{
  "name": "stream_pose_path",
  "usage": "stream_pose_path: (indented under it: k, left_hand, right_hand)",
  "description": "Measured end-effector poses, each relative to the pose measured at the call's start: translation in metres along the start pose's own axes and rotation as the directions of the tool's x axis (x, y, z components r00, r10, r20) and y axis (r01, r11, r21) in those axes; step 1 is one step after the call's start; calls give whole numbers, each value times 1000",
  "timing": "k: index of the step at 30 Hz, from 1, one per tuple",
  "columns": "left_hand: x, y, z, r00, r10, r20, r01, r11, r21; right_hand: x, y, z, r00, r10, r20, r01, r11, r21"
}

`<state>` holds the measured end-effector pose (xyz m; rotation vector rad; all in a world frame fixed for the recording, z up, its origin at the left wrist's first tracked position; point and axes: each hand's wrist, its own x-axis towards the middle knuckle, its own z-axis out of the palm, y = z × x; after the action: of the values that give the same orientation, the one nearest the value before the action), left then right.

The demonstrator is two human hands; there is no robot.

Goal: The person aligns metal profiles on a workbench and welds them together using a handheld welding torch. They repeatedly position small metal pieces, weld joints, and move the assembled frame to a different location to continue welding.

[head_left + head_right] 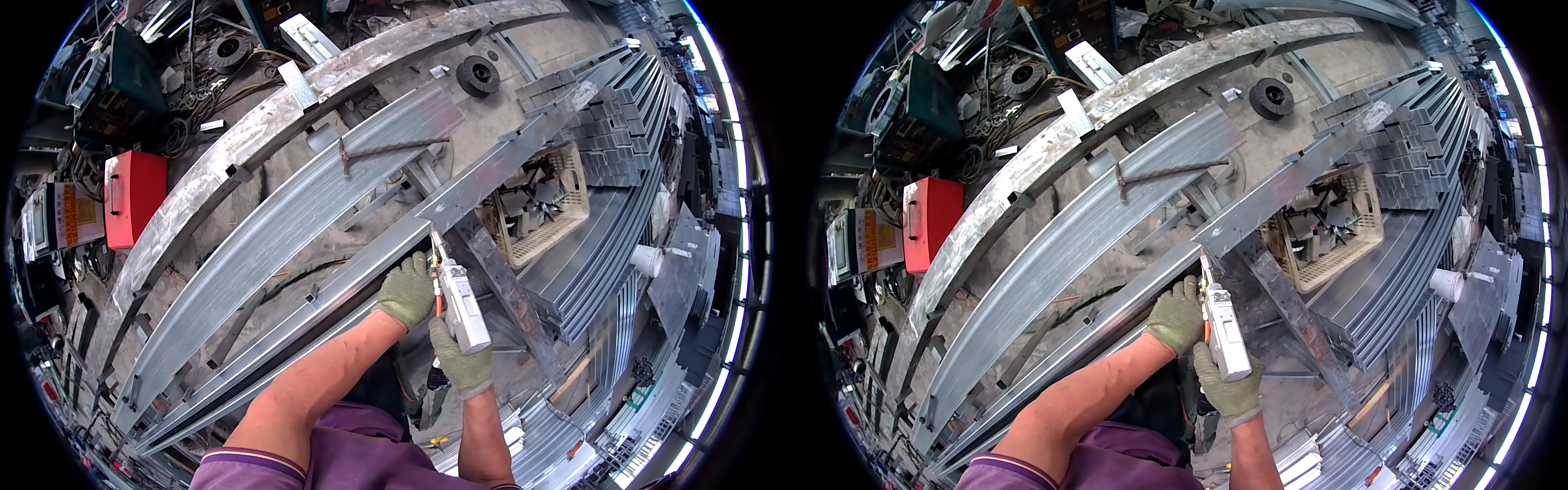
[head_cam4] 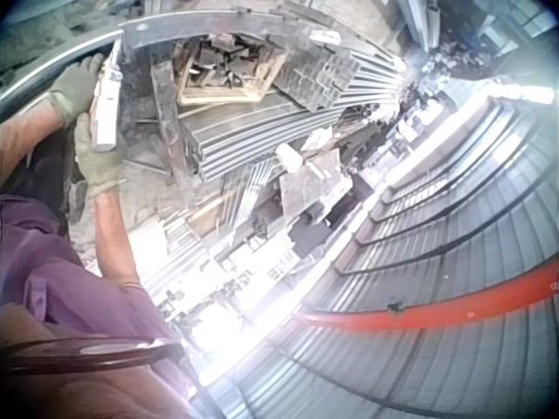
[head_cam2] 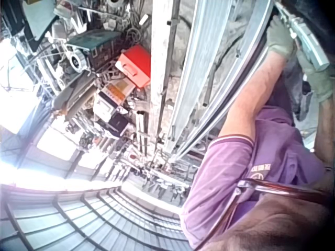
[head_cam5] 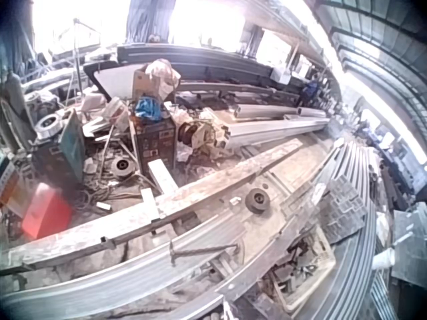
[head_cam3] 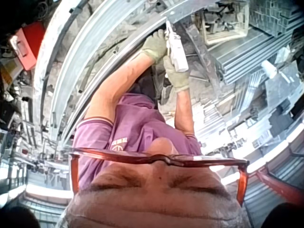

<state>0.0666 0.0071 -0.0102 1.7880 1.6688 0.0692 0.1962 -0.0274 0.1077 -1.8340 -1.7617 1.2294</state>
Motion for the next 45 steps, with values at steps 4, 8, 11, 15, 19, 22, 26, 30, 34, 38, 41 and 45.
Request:
stream_pose_path:
  k: [4, 8, 11, 15, 19, 22, 26, 30, 34, 38, 41, 45]
  left_hand:
    - [1, 2, -1, 1000, -2, 11, 2, 1000, -11]
    - [2, -2, 21, 988, -18, -155, 15, 1000, -21]
    - [3, -2, 22, 991, -16, -136, 12, 1000, -28]
    - [4, -1, 16, 998, -36, -48, 35, 999, -37]
    - [3, -1, 15, 997, -29, -66, 28, 999, -17]
    - [3, -1, 15, 997, 7, -81, -4, 1000, 31]
    - [1, -1, 17, 987, 27, -160, -22, 999, 33]
    - [1, -1, 15, 988, 20, -152, -16, 999, 31]
    - [1, 0, 14, 991, 15, -134, -11, 999, 31]
    - [0, 0, 13, 987, 26, -161, -21, 999, 34]
    - [0, 0, 12, 987, 38, -158, -30, 998, 50]
    - [1, -1, 13, 988, 29, -153, -22, 999, 48]
  right_hand:
    - [0, 7, 1, 1000, -4, -7, 3, 1000, -23]
    - [1, -1, 1, 999, 32, 0, -32, 999, -34]
    - [2, -3, 1, 1000, 18, -14, -19, 999, -33]
    - [4, -6, 1, 998, -18, -66, 12, 996, -86]
    - [4, -3, 0, 999, -24, -47, 21, 997, -79]
    - [6, -5, -1, 998, -45, -47, 39, 992, -122]
    - [6, -11, -3, 999, 16, -51, -20, 996, -84]
    - [6, -17, -2, 996, 55, -69, -58, 998, -31]
    - [6, -13, -1, 996, 63, -61, -65, 997, -39]
    - [7, -9, -1, 997, 58, -49, -62, 995, -75]
    - [7, -9, -1, 998, 35, -48, -39, 996, -84]
    - [7, -16, -2, 996, 85, -39, -87, 996, -32]
